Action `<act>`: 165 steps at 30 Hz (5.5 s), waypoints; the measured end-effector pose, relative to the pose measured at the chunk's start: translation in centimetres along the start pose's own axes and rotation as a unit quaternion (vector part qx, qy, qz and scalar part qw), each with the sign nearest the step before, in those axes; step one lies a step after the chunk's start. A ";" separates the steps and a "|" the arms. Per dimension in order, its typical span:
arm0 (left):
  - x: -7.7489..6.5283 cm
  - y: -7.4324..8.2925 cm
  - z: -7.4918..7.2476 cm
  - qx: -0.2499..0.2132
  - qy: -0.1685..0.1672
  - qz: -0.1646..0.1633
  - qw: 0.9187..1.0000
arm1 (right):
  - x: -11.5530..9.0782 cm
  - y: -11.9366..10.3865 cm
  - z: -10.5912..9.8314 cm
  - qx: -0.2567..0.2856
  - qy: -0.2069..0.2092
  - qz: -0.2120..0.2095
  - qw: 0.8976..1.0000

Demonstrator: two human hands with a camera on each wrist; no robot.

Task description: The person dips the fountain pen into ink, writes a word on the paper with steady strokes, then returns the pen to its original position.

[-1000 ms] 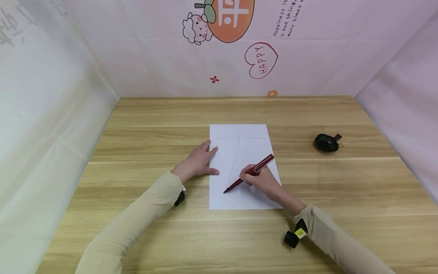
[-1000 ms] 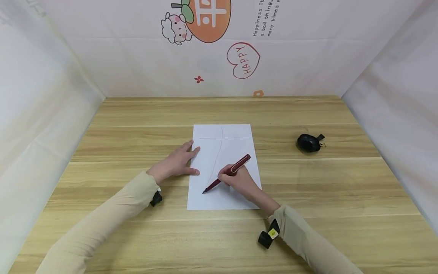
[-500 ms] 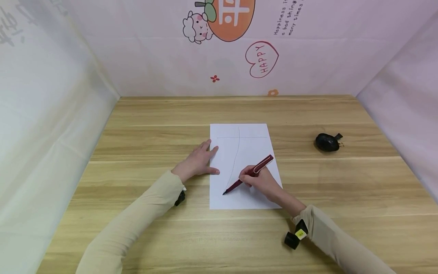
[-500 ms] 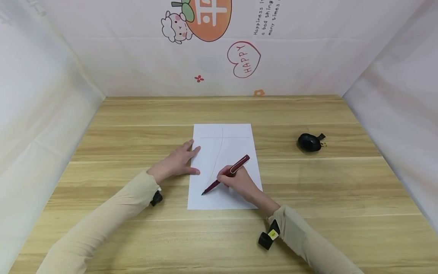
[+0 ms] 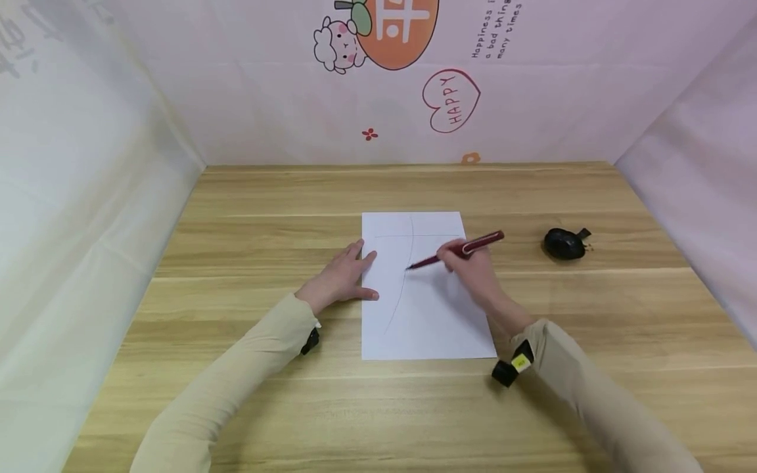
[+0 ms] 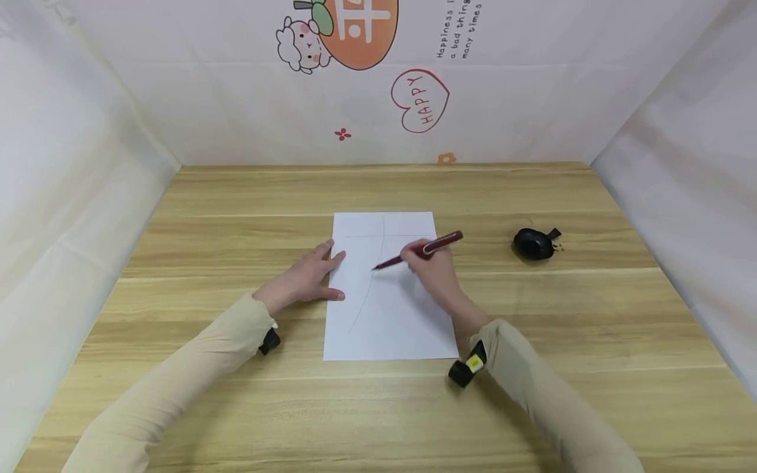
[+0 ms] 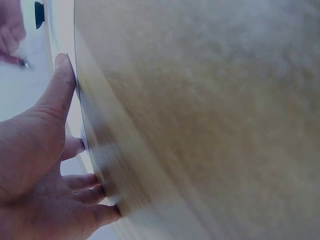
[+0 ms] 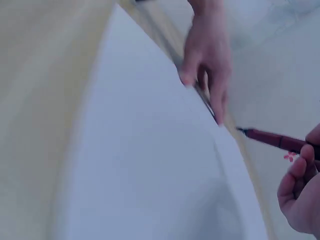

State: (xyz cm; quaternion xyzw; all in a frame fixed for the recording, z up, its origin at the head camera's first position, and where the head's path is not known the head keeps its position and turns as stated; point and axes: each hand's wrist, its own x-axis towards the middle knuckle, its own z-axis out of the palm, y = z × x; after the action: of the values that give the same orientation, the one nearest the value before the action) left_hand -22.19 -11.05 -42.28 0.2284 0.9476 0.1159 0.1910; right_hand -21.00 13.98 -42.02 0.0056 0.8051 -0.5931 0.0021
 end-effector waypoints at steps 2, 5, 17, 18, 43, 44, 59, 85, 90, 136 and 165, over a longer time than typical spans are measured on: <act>-0.1 0.0 -0.1 -0.001 -0.001 0.000 1.000 | 1.7 -0.1 -0.3 -0.005 0.044 -0.007 0.999; -0.2 0.0 -0.1 -0.005 -0.003 0.001 1.000 | 3.7 -0.2 -0.6 -0.022 0.088 -0.014 0.996; 0.1 -0.1 0.3 -0.002 0.001 0.006 1.000 | 5.9 0.0 0.3 -0.062 0.088 -0.011 0.994; 0.1 -0.1 0.3 -0.002 0.001 0.006 1.000 | 6.0 0.1 0.4 -0.062 0.090 -0.011 0.994; -0.2 0.0 0.1 0.004 0.002 -0.003 1.000 | 5.7 0.6 0.3 -0.071 0.075 0.014 0.995; -0.2 0.0 0.1 0.003 0.003 -0.003 1.000 | 5.7 0.7 0.2 -0.069 0.076 0.012 0.995; -0.1 0.0 0.5 0.001 0.008 -0.004 1.000 | 4.9 0.9 -0.5 -0.078 0.075 0.008 0.994; 0.0 0.1 0.4 -0.002 0.007 -0.010 1.000 | 4.2 -0.2 -1.3 -0.111 0.045 0.017 0.993; -0.2 0.2 0.2 -0.002 0.010 -0.010 1.000 | 4.1 -0.4 -1.4 -0.122 0.039 0.017 0.992; -0.3 0.3 0.2 0.006 0.007 -0.005 1.000 | 2.7 -0.4 -2.6 -0.141 0.034 0.010 0.989; -0.5 0.3 0.2 -0.018 0.006 -0.013 1.000 | 1.9 0.0 -3.6 -0.145 0.024 0.026 0.989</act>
State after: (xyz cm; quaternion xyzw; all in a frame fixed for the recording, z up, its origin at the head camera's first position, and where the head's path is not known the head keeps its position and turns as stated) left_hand -21.60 -11.04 -42.20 0.2119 0.9494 0.1318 0.1905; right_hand -22.86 17.38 -40.96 0.0401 0.8820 -0.4695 -0.0013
